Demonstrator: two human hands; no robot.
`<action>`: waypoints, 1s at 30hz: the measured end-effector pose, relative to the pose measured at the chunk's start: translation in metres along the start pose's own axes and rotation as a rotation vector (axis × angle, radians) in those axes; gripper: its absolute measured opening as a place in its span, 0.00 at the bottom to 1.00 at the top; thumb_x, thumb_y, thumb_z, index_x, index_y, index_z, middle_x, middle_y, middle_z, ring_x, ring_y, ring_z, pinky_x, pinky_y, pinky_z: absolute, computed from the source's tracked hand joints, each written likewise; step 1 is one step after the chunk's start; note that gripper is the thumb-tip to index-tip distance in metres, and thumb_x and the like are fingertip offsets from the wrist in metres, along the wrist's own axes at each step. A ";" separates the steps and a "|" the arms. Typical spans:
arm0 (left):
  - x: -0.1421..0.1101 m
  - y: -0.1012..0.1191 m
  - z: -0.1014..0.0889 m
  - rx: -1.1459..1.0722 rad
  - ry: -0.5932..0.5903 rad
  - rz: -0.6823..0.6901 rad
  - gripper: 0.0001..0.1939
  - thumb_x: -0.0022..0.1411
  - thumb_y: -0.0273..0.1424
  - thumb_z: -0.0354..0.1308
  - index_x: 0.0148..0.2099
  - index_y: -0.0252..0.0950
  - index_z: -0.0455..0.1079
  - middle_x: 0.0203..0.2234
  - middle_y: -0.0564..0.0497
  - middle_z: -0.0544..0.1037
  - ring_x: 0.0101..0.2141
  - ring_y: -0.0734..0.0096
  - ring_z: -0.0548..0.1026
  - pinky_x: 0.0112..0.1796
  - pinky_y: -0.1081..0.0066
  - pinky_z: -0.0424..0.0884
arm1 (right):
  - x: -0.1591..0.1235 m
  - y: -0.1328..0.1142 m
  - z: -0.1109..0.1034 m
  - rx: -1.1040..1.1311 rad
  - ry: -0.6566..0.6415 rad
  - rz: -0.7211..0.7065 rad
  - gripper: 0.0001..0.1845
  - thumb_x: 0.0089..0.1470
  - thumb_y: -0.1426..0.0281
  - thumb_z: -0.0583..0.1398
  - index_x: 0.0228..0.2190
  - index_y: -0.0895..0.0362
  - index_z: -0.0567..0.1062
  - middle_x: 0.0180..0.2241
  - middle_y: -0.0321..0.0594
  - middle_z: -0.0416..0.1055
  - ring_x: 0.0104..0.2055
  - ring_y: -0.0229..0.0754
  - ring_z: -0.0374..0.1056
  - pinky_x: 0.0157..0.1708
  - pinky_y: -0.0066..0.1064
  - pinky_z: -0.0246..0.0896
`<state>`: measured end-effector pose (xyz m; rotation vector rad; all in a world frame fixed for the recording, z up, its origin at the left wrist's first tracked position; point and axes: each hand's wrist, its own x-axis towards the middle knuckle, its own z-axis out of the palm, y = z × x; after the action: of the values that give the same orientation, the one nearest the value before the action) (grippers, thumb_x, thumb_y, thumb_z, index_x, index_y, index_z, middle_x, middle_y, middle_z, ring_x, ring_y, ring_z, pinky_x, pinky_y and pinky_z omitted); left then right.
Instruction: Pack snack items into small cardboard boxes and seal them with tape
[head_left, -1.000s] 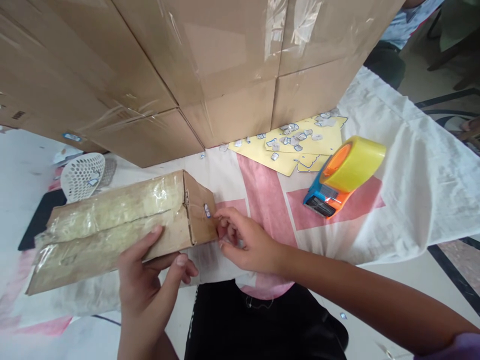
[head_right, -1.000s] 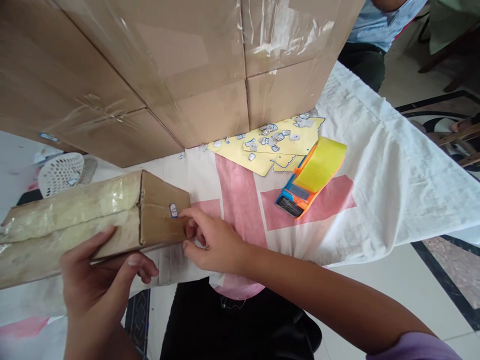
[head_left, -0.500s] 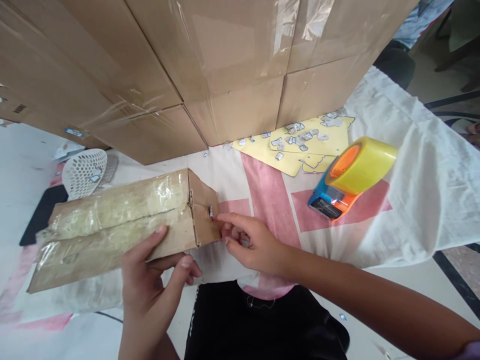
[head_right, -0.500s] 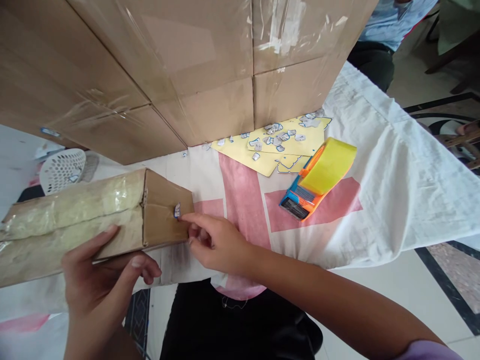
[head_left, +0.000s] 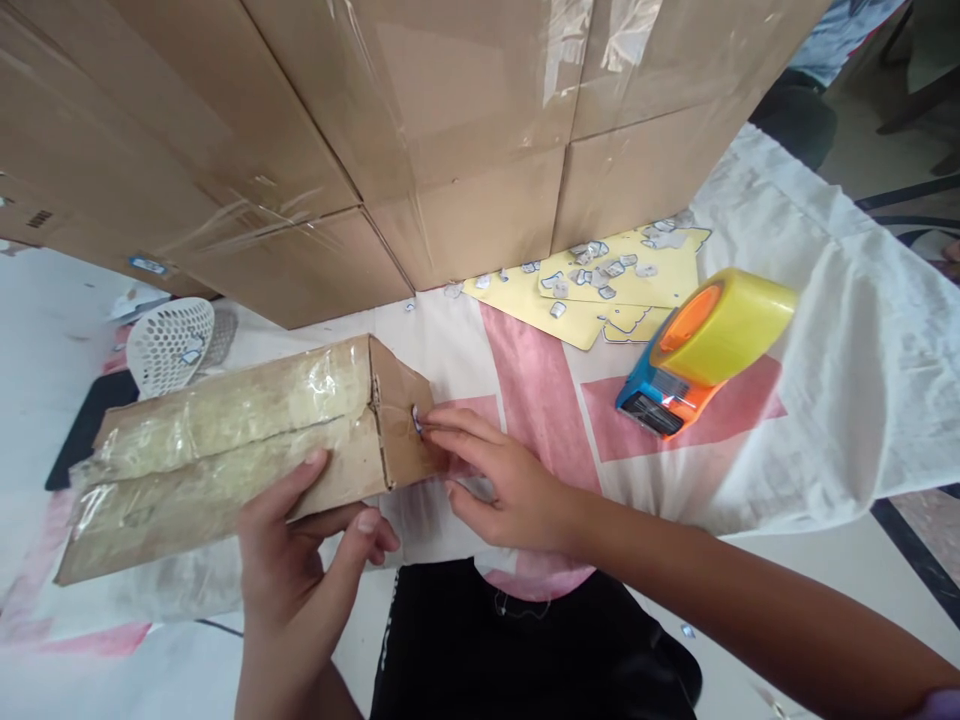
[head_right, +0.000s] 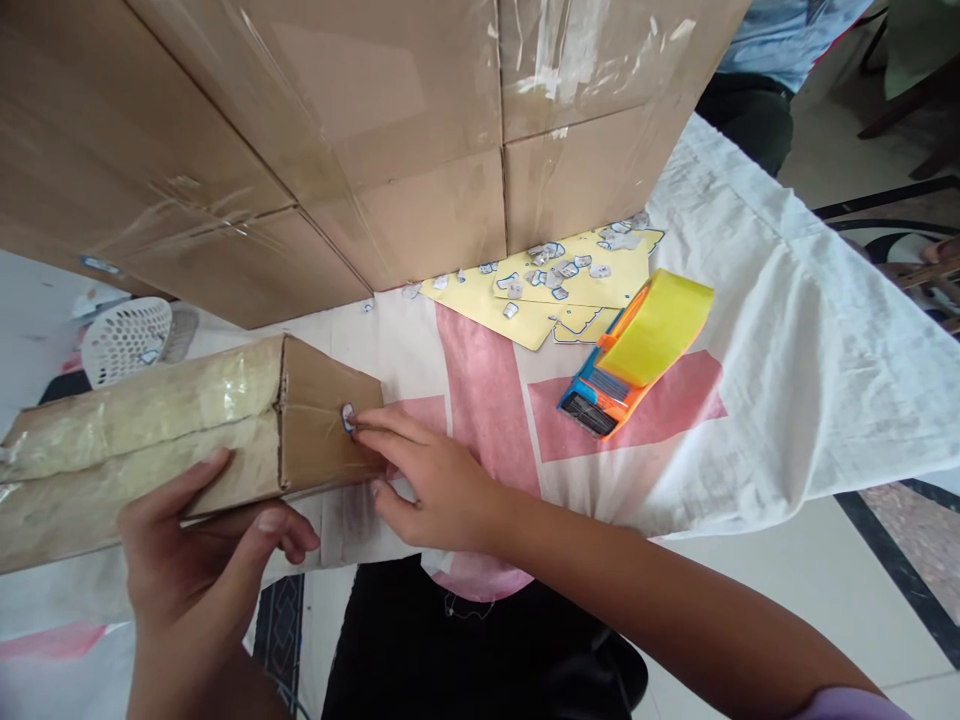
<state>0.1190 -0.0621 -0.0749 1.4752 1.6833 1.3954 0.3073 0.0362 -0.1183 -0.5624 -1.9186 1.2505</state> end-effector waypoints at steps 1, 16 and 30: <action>0.000 0.000 0.000 0.000 -0.004 0.002 0.29 0.63 0.26 0.64 0.62 0.42 0.59 0.21 0.61 0.77 0.19 0.71 0.75 0.19 0.72 0.74 | 0.000 0.000 0.000 0.008 -0.006 0.003 0.30 0.57 0.77 0.56 0.61 0.57 0.66 0.65 0.48 0.61 0.68 0.45 0.58 0.66 0.41 0.59; -0.003 -0.001 -0.001 0.001 0.010 0.011 0.32 0.61 0.24 0.65 0.63 0.44 0.59 0.24 0.59 0.78 0.21 0.70 0.77 0.22 0.71 0.76 | 0.002 0.005 0.001 0.194 0.027 0.022 0.27 0.58 0.77 0.57 0.58 0.55 0.70 0.61 0.48 0.65 0.61 0.49 0.64 0.34 0.31 0.72; -0.003 -0.003 0.000 -0.015 -0.022 -0.001 0.30 0.63 0.26 0.63 0.64 0.44 0.58 0.23 0.60 0.77 0.21 0.71 0.76 0.21 0.71 0.74 | 0.009 0.000 -0.008 0.157 -0.119 0.087 0.32 0.63 0.81 0.50 0.65 0.49 0.64 0.66 0.45 0.53 0.69 0.43 0.53 0.66 0.45 0.56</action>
<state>0.1191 -0.0648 -0.0781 1.4761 1.6567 1.3827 0.3084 0.0467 -0.1132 -0.5038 -1.8877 1.5055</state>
